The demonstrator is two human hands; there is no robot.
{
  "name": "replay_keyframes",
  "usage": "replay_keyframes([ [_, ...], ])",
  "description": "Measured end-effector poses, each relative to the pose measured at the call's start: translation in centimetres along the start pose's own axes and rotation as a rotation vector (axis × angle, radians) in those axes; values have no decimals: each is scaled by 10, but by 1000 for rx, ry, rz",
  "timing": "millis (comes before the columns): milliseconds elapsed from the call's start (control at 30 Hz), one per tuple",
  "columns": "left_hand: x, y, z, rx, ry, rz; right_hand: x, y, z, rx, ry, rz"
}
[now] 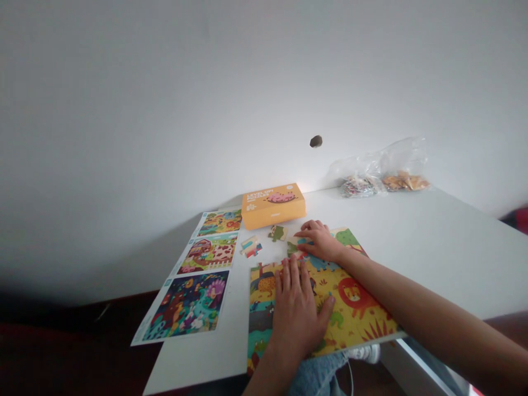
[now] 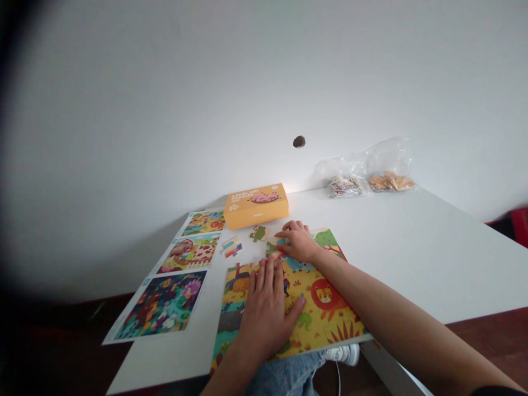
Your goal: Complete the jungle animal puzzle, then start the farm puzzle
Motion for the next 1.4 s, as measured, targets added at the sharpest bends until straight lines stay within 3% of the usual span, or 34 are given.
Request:
replay_keyframes([
  [600, 0, 0, 0, -9, -28, -19, -4, -4, -5, -74, -28, -98],
  [833, 0, 1, 0, -2, -22, -11, -28, -8, 2, -250, -281, -228],
  [1033, 0, 1, -1, 1, -34, -27, -9, 1, 2, -64, -76, 30],
  [1133, -1, 0, 0, 6, -32, -23, 0, 3, 2, -25, -25, 57],
  [1400, -4, 1, 6, -32, 27, -10, -6, 0, 0, -116, -604, -107],
])
Point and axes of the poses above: each hand's wrist, its own y-axis away from the middle knuckle, its own z-axis out of the back of the hand, x = y × z, the point moved 4 cm from there along -y, towards the middle knuckle, and after that the axes turned 11 degrees about y, right-handed, at the moved point
